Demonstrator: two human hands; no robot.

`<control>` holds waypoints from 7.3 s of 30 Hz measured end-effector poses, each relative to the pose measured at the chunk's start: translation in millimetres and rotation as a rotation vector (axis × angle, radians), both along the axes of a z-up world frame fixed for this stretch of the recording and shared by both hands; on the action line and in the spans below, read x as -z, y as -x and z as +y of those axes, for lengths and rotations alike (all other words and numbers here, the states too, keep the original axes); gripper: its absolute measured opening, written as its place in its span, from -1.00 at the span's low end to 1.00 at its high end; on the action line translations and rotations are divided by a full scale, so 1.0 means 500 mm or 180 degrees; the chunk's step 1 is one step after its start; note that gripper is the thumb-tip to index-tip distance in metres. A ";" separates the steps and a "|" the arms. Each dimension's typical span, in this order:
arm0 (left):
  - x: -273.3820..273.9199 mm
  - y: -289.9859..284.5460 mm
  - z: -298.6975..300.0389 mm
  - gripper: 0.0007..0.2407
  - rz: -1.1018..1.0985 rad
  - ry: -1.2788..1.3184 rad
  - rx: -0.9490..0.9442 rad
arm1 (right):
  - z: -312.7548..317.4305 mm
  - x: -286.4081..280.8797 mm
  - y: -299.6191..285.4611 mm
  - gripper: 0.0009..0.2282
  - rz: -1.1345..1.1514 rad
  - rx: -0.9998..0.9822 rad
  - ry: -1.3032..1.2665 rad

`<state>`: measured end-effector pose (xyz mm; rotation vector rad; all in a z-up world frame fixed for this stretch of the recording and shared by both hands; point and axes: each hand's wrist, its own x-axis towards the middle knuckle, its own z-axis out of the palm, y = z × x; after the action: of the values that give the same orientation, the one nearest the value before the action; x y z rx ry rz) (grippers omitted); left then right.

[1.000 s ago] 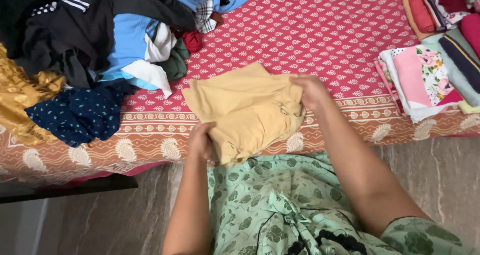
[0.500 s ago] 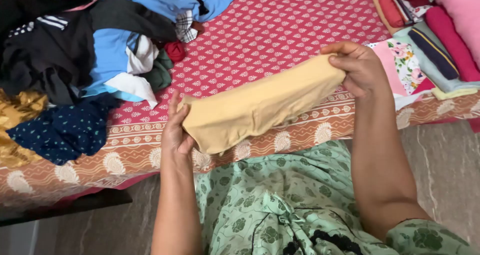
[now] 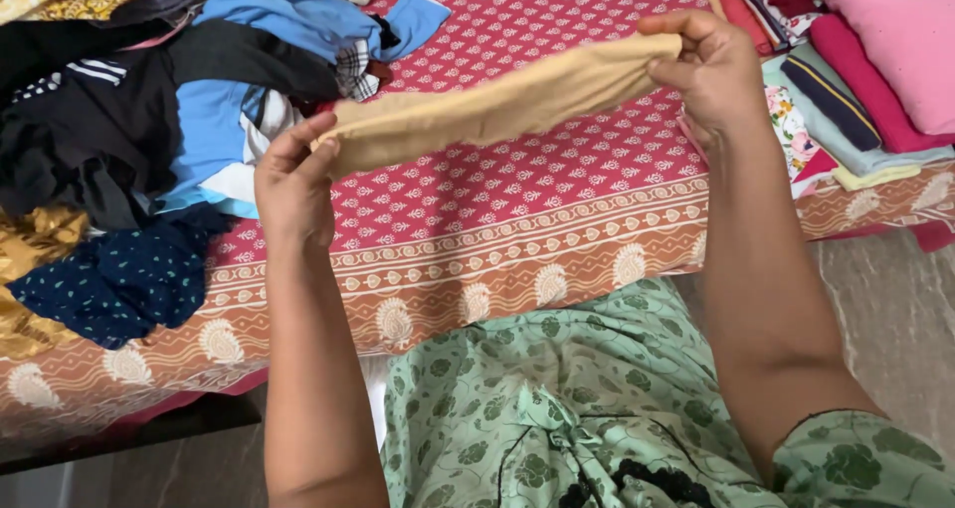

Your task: Fold various items of clothing including a pink top, a dark blue skirt, and a yellow top on a bed.

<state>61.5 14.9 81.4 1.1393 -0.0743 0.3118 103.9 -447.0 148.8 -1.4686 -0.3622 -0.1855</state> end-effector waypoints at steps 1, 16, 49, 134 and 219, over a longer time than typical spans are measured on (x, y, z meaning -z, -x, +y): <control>0.007 0.005 0.003 -0.78 -0.0022 0.0027 0.0000 | -0.005 0.007 0.001 -0.63 -0.0106 0.0129 0.0108; -0.125 0.175 -0.029 -0.68 -0.0360 -0.3075 -0.0962 | -0.025 -0.018 0.122 -0.66 -0.0336 0.0258 0.1323; 0.464 0.035 -0.013 -0.73 0.1522 -0.2942 -0.1597 | -0.063 0.593 -0.047 -0.68 0.1669 0.1625 0.2394; 0.475 0.061 0.025 -0.76 0.2435 -0.2550 -0.0735 | 0.611 0.494 0.104 -0.36 -0.0363 -0.0790 0.2725; 0.126 -0.381 -1.020 -0.60 -0.0694 -0.3286 0.0799 | -0.398 0.334 0.087 -0.71 0.1196 0.2471 -0.1793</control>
<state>252.0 -495.0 18.3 2.0870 -0.6211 0.1605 60.2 -646.1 -18.0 -0.9842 0.5496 -0.5699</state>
